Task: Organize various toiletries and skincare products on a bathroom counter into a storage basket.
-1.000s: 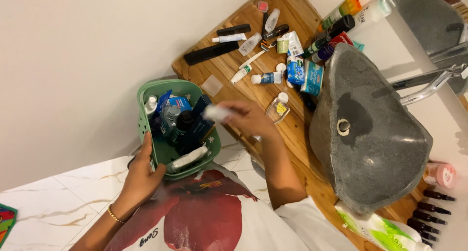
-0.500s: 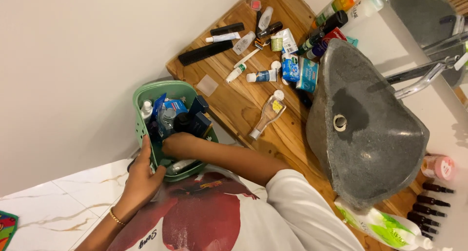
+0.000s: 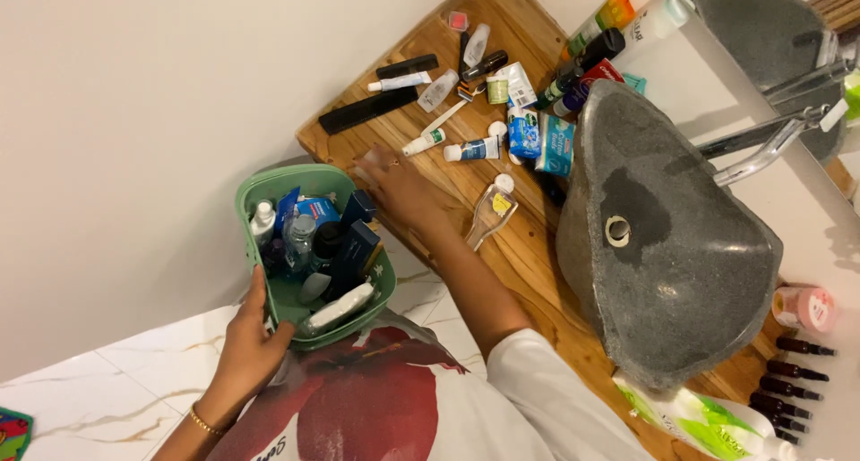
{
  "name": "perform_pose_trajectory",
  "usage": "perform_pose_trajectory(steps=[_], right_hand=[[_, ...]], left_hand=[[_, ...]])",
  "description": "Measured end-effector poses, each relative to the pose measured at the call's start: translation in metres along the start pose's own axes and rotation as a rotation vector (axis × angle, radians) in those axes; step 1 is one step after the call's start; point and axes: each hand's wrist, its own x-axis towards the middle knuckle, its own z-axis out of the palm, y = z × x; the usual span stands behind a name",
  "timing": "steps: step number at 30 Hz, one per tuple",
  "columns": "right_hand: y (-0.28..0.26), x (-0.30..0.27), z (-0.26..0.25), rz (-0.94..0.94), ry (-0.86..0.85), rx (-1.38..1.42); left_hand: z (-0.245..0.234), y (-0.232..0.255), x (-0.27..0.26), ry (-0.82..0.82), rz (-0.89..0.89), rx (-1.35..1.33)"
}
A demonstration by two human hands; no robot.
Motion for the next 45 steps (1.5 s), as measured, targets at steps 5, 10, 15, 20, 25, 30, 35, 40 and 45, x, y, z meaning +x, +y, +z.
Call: perform_pose_trajectory(steps=[5, 10, 15, 20, 25, 30, 35, 40, 45], right_hand=[[0.04, -0.039, 0.037, 0.367, 0.125, 0.394], [0.048, -0.058, -0.015, 0.774, 0.149, 1.104], [0.013, -0.059, -0.049, 0.512, -0.156, 1.336], [-0.011, -0.038, -0.034, 0.537, -0.09, 1.298], [-0.038, -0.013, -0.024, 0.524, -0.18, 1.181], [-0.081, 0.022, -0.039, 0.389, -0.37, 0.802], [-0.098, 0.046, -0.021, 0.213, -0.343, 0.536], [-0.102, 0.052, -0.006, 0.076, -0.264, 0.346], [-0.081, 0.065, -0.007, 0.077, -0.355, 0.402]], left_hand=[[-0.006, 0.021, -0.001, 0.002, -0.059, 0.004], [-0.007, 0.023, -0.002, 0.006, -0.123, -0.013], [-0.006, 0.013, 0.003, 0.02, -0.055, -0.012], [-0.006, 0.013, 0.001, 0.036, 0.003, -0.04], [-0.004, 0.008, 0.004, 0.039, 0.022, -0.028], [-0.002, 0.008, 0.002, 0.054, 0.04, -0.027], [-0.002, 0.009, 0.004, 0.032, -0.041, -0.003], [-0.001, 0.006, 0.006, 0.04, -0.024, 0.02], [-0.002, 0.007, 0.005, 0.044, -0.009, -0.004]])
